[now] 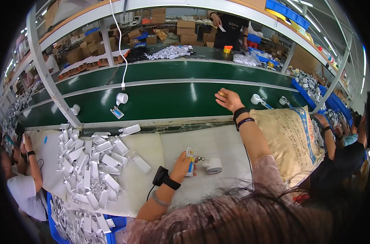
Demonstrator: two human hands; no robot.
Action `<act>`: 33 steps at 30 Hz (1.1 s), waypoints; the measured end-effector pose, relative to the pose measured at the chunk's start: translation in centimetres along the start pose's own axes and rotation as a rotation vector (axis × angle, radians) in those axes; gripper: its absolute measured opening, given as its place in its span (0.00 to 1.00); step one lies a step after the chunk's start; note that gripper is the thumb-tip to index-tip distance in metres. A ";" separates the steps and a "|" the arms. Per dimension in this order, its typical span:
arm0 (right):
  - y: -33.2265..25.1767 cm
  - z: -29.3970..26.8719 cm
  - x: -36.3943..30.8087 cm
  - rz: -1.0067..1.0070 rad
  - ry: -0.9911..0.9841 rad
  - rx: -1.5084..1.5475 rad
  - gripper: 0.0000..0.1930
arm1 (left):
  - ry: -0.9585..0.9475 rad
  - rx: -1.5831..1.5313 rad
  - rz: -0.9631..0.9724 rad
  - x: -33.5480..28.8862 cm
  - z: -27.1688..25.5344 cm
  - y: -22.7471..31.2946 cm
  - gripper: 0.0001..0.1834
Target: The recorder is assembling small electronic components by attaching plastic parts and applying adhesive labels at a factory workbench.
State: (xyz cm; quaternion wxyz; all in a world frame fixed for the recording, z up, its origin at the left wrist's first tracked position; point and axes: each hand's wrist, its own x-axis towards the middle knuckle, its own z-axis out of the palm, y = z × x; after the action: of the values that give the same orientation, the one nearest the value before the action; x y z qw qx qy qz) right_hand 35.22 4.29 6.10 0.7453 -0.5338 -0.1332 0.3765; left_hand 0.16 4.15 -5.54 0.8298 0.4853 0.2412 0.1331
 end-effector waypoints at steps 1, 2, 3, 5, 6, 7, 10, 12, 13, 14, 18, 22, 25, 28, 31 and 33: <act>-0.5 -0.4 1.0 -0.010 0.035 0.038 0.23 | 0.008 -0.001 0.005 -0.2 0.1 0.0 0.14; -0.4 -0.1 1.9 -0.012 0.060 0.078 0.29 | -0.005 0.005 0.009 -0.5 -0.2 0.2 0.14; -0.6 -0.4 2.8 -0.029 0.062 0.106 0.34 | -0.031 0.013 0.014 -0.5 -0.3 0.3 0.14; -0.9 -0.9 4.6 -0.064 0.048 0.146 0.45 | -0.009 0.015 -0.001 -0.2 0.0 0.4 0.14; -0.8 -0.9 5.5 -0.066 0.040 0.151 0.45 | 0.006 0.013 -0.024 -0.1 0.1 0.4 0.15; -0.7 -1.0 6.4 -0.072 0.093 0.248 0.46 | 0.010 0.020 -0.018 -0.3 -0.1 0.4 0.15; -0.6 -1.3 9.7 -0.105 0.114 0.385 0.50 | -0.020 0.024 0.013 -0.5 0.0 -0.1 0.16; -0.6 -1.0 11.9 -0.148 0.101 0.459 0.52 | -0.003 0.025 0.007 -0.2 -0.4 -0.7 0.17; -1.0 -1.1 13.0 -0.182 0.112 0.472 0.55 | 0.002 0.012 -0.006 -0.2 -0.3 -0.4 0.18; -0.7 -1.2 13.9 -0.169 0.117 0.476 0.55 | 0.012 0.013 -0.018 -0.4 -0.3 -0.1 0.18; -1.7 -1.5 17.3 -0.269 0.097 0.508 0.59 | 0.007 -0.022 -0.130 -1.3 0.0 1.2 0.18; -1.7 -2.0 20.0 -0.280 0.064 0.464 0.59 | -0.019 0.118 -0.054 -0.9 -1.2 -0.6 0.19; -1.9 -2.4 22.2 -0.307 0.031 0.441 0.59 | -0.020 0.001 0.004 -0.7 -2.1 -2.9 0.21; -2.3 -2.3 23.9 -0.351 0.051 0.434 0.52 | -0.020 0.087 -0.014 -1.2 -1.8 -2.3 0.19; -2.0 -1.8 24.6 -0.366 0.001 0.358 0.31 | 0.011 0.085 -0.045 -1.8 -1.2 -0.9 0.19; -2.4 -2.4 25.3 -0.324 0.099 0.283 0.22 | 0.004 0.068 -0.082 -2.0 -0.7 0.4 0.20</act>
State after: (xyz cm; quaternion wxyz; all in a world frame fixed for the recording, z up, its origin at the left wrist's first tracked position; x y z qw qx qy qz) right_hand 54.85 20.09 2.13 0.8692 -0.4135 -0.1263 0.2399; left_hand -1.94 3.95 -4.94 0.8171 0.5026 0.2671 0.0917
